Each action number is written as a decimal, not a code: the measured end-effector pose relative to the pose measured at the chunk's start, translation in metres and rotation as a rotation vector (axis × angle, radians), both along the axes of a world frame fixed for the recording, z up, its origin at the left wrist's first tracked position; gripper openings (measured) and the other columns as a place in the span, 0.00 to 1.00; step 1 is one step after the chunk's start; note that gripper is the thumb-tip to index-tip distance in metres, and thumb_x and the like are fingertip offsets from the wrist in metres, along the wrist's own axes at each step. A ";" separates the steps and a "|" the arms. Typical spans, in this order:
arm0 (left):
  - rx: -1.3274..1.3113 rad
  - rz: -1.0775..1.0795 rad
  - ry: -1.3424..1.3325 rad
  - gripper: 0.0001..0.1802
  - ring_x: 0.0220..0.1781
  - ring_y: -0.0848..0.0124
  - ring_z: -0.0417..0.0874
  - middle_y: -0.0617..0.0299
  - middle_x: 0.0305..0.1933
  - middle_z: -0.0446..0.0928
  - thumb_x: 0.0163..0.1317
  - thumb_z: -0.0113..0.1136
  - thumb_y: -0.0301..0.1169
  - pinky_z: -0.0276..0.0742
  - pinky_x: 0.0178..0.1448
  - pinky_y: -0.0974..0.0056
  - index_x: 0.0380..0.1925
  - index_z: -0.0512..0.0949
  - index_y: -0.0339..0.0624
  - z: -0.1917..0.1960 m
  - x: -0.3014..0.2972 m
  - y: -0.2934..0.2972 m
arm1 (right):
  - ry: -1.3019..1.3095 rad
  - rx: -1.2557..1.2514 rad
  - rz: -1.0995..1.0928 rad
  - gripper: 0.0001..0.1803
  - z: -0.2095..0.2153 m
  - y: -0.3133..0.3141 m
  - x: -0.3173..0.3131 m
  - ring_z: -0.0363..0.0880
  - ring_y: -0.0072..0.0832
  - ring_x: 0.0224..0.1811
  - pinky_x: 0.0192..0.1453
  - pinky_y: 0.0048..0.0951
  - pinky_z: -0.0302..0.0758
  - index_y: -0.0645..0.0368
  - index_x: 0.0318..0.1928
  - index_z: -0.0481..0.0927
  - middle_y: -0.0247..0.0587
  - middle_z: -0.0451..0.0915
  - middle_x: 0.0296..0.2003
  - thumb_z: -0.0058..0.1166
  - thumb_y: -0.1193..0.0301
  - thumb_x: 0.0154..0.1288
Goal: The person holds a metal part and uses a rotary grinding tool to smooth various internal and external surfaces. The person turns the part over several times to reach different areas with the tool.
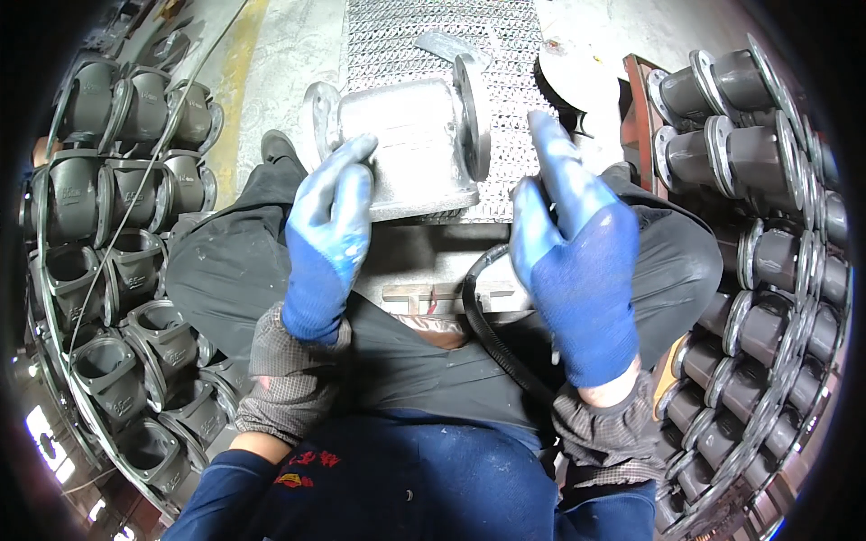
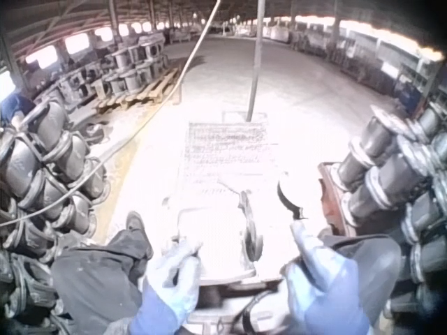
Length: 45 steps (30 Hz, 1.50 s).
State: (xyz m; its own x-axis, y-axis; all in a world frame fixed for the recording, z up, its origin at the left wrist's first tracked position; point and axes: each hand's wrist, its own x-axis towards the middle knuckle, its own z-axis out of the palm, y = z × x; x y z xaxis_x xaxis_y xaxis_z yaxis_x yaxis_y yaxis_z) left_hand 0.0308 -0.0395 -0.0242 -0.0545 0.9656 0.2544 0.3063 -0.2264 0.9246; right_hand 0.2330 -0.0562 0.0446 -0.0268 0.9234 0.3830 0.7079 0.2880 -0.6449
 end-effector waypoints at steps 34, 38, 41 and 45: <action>-0.510 0.017 -0.573 0.24 0.51 0.69 0.75 0.56 0.53 0.72 0.71 0.37 0.44 0.71 0.56 0.64 0.55 0.68 0.37 -0.037 -0.062 0.060 | 0.980 -0.551 -0.181 0.18 -0.094 0.076 0.024 0.77 0.18 0.32 0.32 0.14 0.72 0.66 0.54 0.70 0.39 0.80 0.38 0.45 0.74 0.65; -0.666 0.040 -0.794 0.28 0.53 0.66 0.74 0.56 0.55 0.71 0.69 0.37 0.50 0.70 0.59 0.63 0.59 0.64 0.40 -0.042 -0.063 0.059 | 0.960 -0.531 -0.217 0.17 -0.113 0.088 -0.001 0.77 0.21 0.33 0.36 0.18 0.72 0.67 0.52 0.72 0.41 0.80 0.37 0.45 0.75 0.63; -0.621 0.064 -0.781 0.31 0.58 0.63 0.71 0.55 0.61 0.66 0.68 0.37 0.52 0.67 0.62 0.59 0.62 0.61 0.42 -0.041 -0.052 0.062 | 0.789 -0.406 -0.208 0.18 -0.128 0.089 -0.009 0.77 0.25 0.40 0.47 0.22 0.72 0.68 0.52 0.72 0.46 0.80 0.41 0.46 0.73 0.63; -0.606 0.064 -0.792 0.32 0.58 0.62 0.72 0.55 0.61 0.66 0.67 0.38 0.53 0.68 0.62 0.58 0.62 0.61 0.43 -0.042 -0.044 0.067 | 0.810 -0.419 -0.224 0.15 -0.138 0.089 -0.014 0.76 0.27 0.45 0.52 0.24 0.70 0.65 0.49 0.76 0.45 0.79 0.42 0.47 0.71 0.64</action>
